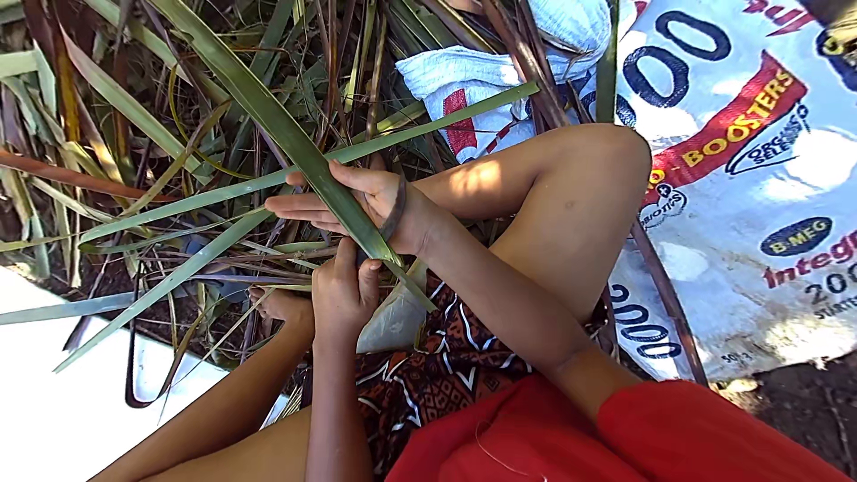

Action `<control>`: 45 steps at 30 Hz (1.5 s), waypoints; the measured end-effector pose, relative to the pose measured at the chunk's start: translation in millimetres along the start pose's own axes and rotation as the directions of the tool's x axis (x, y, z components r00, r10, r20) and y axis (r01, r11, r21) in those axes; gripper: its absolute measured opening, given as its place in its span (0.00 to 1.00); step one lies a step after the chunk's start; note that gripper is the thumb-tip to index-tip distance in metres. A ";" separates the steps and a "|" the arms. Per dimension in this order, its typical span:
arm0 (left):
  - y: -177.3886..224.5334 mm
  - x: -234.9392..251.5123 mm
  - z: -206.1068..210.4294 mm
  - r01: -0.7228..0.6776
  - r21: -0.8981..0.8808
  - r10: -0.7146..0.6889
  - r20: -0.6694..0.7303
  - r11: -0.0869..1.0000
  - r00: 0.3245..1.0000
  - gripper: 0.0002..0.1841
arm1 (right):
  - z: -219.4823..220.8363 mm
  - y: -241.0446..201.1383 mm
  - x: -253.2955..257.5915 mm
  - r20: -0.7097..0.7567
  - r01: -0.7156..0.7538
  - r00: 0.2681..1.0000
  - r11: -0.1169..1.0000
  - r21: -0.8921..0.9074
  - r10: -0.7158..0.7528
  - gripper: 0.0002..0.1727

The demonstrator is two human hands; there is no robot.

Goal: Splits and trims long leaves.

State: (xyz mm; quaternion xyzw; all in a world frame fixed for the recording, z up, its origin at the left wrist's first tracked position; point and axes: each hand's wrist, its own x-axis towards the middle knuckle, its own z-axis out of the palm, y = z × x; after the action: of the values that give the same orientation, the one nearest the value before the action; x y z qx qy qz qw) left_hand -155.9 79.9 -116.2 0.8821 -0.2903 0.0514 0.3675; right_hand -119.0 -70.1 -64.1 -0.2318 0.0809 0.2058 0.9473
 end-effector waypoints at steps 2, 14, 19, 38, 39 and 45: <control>-1.2 2.5 2.8 0.070 -0.029 -0.070 0.002 0.997 0.998 0.40 | -5.7 9.2 -14.1 -0.142 0.043 0.985 0.932 -0.359 -0.101 0.29; -15.6 3.7 -0.9 0.125 -0.130 -0.102 0.167 0.984 0.981 0.36 | -28.1 26.0 -55.6 -0.037 0.135 0.978 0.768 -0.626 -0.203 0.22; -22.9 1.9 -3.4 -0.041 -0.184 0.071 0.161 0.982 0.984 0.35 | -34.6 42.5 -59.2 0.067 0.118 0.992 0.958 -0.261 -0.103 0.22; -73.3 37.9 -21.6 -0.283 0.356 0.230 0.184 0.891 0.956 0.34 | -38.8 42.4 -70.0 0.058 0.195 0.981 0.964 -0.178 -0.188 0.22; -84.1 35.9 -37.3 -0.040 0.397 -0.031 0.171 0.917 0.985 0.29 | -38.9 42.5 -76.3 0.092 0.208 0.977 0.952 -0.225 -0.192 0.22; -90.1 43.5 -94.8 0.305 0.459 -0.376 0.070 0.834 0.924 0.29 | -47.3 37.7 -92.9 0.096 -0.103 0.975 0.791 -0.603 0.200 0.20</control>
State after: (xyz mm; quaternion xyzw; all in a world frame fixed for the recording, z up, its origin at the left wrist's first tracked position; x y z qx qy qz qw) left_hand -58.7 174.1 -90.0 0.9807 -0.1370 -0.0206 0.1381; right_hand -221.6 -94.8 -97.9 -0.4926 -0.0429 0.3136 0.8107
